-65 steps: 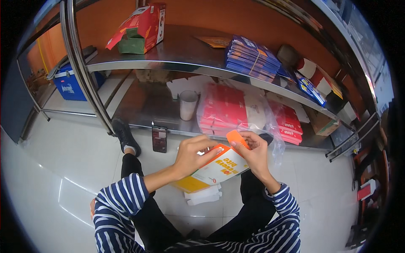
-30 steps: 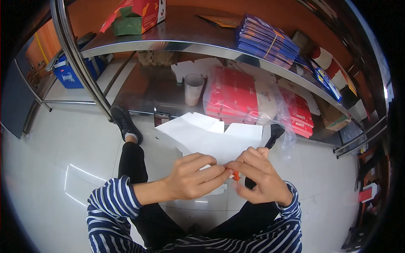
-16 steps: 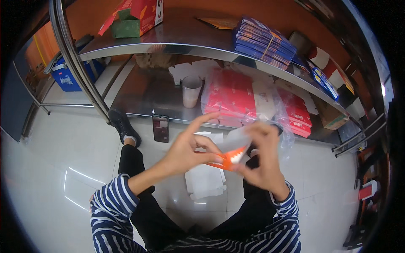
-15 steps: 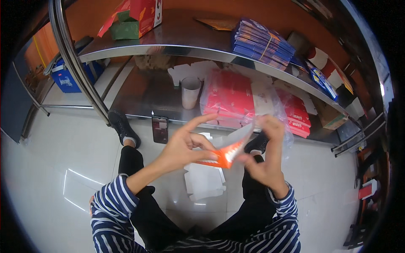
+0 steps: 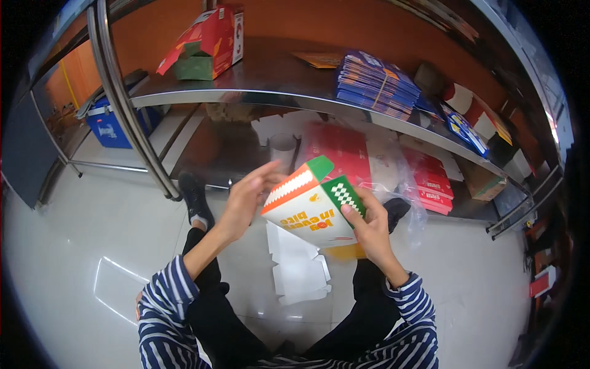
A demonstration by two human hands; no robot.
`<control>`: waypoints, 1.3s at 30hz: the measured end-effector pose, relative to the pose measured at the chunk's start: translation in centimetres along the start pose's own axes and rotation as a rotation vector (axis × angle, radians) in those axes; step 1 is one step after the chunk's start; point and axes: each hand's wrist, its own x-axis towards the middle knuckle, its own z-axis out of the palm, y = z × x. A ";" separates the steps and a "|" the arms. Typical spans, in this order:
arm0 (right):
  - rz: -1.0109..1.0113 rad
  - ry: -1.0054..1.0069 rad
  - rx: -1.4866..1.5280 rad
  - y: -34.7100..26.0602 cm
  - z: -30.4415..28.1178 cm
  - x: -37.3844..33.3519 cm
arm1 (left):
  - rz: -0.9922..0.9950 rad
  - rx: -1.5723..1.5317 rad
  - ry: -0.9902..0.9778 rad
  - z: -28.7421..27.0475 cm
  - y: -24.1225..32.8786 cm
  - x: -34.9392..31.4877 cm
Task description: The person sits on the floor and assembles small, colorful cardboard boxes by folding the flat pieces and tucking the flaps into slots. They handle multiple boxes, stacking the finished ones on the floor.
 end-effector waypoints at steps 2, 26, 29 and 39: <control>-0.079 -0.032 -0.165 0.4 0.4 -0.5 | 0.075 0.257 0.028 1.4 -0.3 -0.2; -0.858 -0.048 -0.738 -1.7 1.4 -1.4 | 0.185 0.843 -0.020 3.6 -0.9 -1.4; -0.894 -0.068 -0.782 -1.7 1.4 -1.4 | 0.204 0.930 -0.070 4.1 -0.6 -1.7; -0.964 -0.213 -0.779 -1.4 0.9 -1.0 | 0.253 1.024 -0.255 3.4 -0.3 -2.4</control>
